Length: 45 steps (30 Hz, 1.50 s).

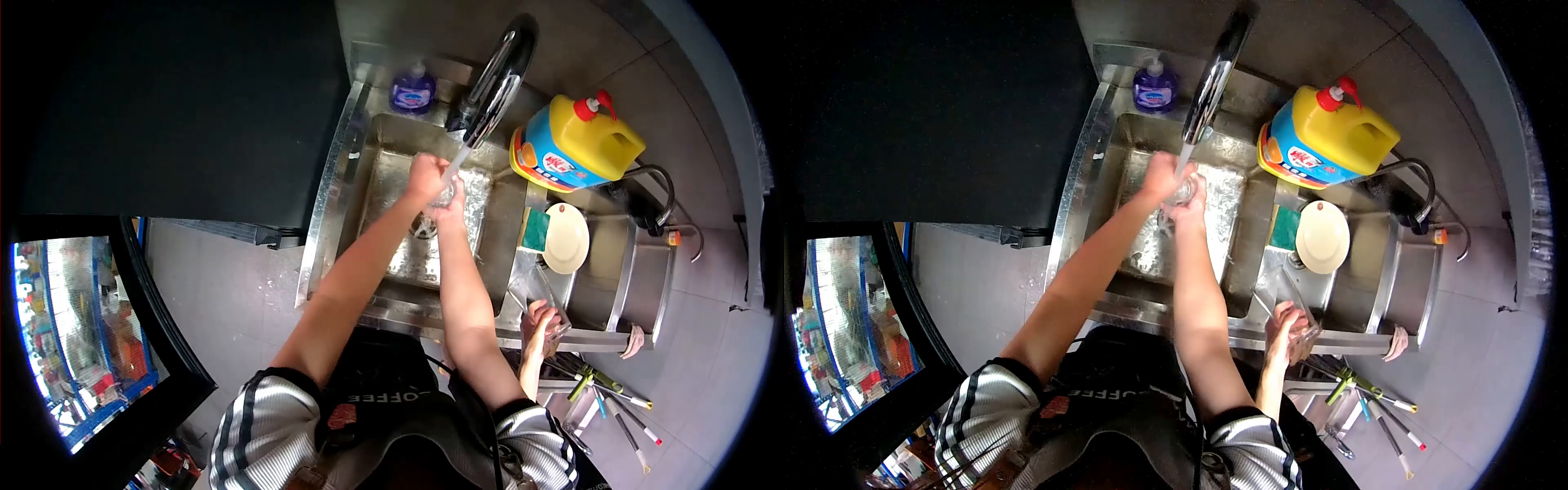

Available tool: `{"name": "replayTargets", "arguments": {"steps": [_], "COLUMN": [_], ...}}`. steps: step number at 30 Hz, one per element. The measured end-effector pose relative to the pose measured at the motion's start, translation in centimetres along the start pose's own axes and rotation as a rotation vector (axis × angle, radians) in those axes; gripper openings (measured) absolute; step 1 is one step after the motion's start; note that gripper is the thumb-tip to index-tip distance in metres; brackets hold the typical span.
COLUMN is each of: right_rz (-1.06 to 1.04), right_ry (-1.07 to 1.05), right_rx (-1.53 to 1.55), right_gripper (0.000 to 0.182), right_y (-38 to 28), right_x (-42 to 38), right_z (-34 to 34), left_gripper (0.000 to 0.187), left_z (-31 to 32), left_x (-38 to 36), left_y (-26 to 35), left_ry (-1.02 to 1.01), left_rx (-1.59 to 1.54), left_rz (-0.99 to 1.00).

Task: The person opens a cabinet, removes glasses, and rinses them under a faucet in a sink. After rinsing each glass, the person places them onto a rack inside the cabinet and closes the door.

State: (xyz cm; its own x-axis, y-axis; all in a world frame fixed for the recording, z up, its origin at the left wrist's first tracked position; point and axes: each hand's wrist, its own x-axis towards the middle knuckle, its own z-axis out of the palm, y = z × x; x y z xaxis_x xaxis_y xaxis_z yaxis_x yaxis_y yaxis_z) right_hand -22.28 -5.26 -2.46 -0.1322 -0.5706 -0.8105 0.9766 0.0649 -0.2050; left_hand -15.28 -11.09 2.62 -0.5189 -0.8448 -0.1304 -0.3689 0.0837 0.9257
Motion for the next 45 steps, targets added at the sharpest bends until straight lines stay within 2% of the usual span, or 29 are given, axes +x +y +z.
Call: {"name": "replayTargets", "arguments": {"steps": [2,4,5,6,7,9,10,12,13,14,15,16,18,20,22,25,26,27,28,30,31,33,34,36,37,40,43,44,45], "right_rz": [-0.174,-0.268,-0.245,-0.224,-0.201,-0.231,-0.247,-0.267,-0.364,-0.461,-0.557,-0.473,-0.459,-0.440,-0.492,-0.569,-0.630,-0.688,-0.858,-1.060,-1.161,-1.234,-1.263,-1.318,-1.334,-1.395,-1.123,-1.094,-1.111], "right_ry": [-0.286,-0.517,-0.379,-0.241,-0.104,-0.179,-0.209,-0.249,-0.221,-0.190,-0.154,-0.139,-0.129,-0.144,-0.284,-0.451,-0.479,-0.510,-0.285,-0.166,-0.102,-0.006,0.037,0.131,0.179,0.275,0.402,0.449,0.366], "right_rx": [0.050,0.210,0.172,0.135,0.097,0.007,-0.017,-0.107,-0.200,-0.291,-0.386,-0.416,-0.488,-0.620,-0.586,-0.637,-0.672,-0.707,-0.906,-0.906,-0.903,-1.013,-1.077,-1.148,-1.221,-1.367,-1.259,-1.335,-1.305], "right_gripper": [0.034,0.035,0.034,0.032,0.031,0.029,0.029,0.032,0.037,0.044,0.053,0.072,0.070,0.069,0.065,0.067,0.070,0.072,0.076,0.079,0.081,0.086,0.086,0.088,0.088,0.088,0.087,0.087,0.087], "right_y": [0.8,1.7,1.7,1.2,0.9,1.2,1.6,1.8,2.1,2.6,3.0,2.8,3.0,2.8,3.1,3.0,3.1,3.3,3.7,4.2,4.4,4.4,4.1,4.2,4.3,4.5,4.2,4.5,4.6], "right_x": [3.8,4.8,5.0,2.7,0.8,0.6,1.5,2.5,1.8,0.3,-0.8,-0.4,-0.7,-2.6,-3.0,-4.2,-4.1,-3.7,-3.0,-3.9,-5.4,-7.2,-7.2,-6.5,-6.5,-6.6,-7.5,-7.2,-6.9], "right_z": [-2.1,-2.2,-2.6,-1.2,0.1,0.4,0.3,0.3,0.9,2.2,2.8,2.9,3.2,4.9,4.7,4.0,3.7,3.4,3.5,3.5,4.0,4.3,4.1,3.3,3.0,1.9,1.9,1.5,1.2], "left_gripper": [0.028,0.029,0.030,0.024,0.022,0.020,0.028,0.051,0.063,0.075,0.075,0.075,0.074,0.071,0.065,0.073,0.075,0.074,0.073,0.063,0.059,0.051,0.036,0.031,0.030,0.030,0.029,0.029,0.029], "left_z": [0.6,0.2,0.0,-1.0,-1.6,-2.0,-2.8,-4.5,-5.3,-7.5,-7.9,-8.1,-7.7,-7.4,-6.6,-6.2,-5.8,-5.2,-4.7,-4.1,-5.0,-6.5,-6.4,-7.1,-7.5,-7.8,-7.7,-7.9,-8.0], "left_x": [-1.2,-2.2,-2.8,-3.6,-3.5,-3.3,-3.4,-3.7,-3.9,-5.4,-5.9,-6.1,-6.6,-7.1,-7.2,-6.7,-6.5,-6.3,-6.1,-4.8,-5.0,-5.6,-5.6,-5.9,-5.8,-5.9,-6.1,-6.4,-6.5], "left_y": [1.8,2.1,2.1,1.5,0.4,-2.8,-3.7,-5.0,-5.4,-1.7,-2.7,-4.1,-6.1,-6.9,-8.5,-9.8,-9.8,-9.9,-10.2,-13.1,-11.5,-8.7,-9.2,-7.9,-7.0,-6.4,-6.3,-6.2,-6.4], "left_ry": [0.270,0.128,0.052,0.114,0.104,0.077,-0.060,-0.230,-0.314,-0.363,-0.363,-0.361,-0.315,-0.317,-0.257,-0.204,-0.162,-0.145,-0.125,-0.125,-0.165,-0.252,-0.223,-0.205,-0.194,-0.184,-0.173,-0.167,-0.154], "left_rx": [0.349,0.491,0.561,0.440,0.200,-0.282,-0.491,-0.436,-0.406,-0.368,-0.425,-0.482,-0.637,-0.621,-0.547,-0.648,-0.351,-0.307,-0.263,-0.285,-0.381,-0.573,-0.551,-0.656,-0.707,-0.676,-0.642,-0.624,-0.618], "left_rz": [-0.038,0.089,0.153,0.277,0.246,0.174,-0.052,-0.075,-0.090,-0.539,-0.553,-0.563,-0.607,-0.494,-0.391,-0.153,-0.043,-0.032,-0.022,0.049,0.024,-0.033,-0.033,-0.165,-0.228,-0.211,-0.240,-0.258,-0.267]}}
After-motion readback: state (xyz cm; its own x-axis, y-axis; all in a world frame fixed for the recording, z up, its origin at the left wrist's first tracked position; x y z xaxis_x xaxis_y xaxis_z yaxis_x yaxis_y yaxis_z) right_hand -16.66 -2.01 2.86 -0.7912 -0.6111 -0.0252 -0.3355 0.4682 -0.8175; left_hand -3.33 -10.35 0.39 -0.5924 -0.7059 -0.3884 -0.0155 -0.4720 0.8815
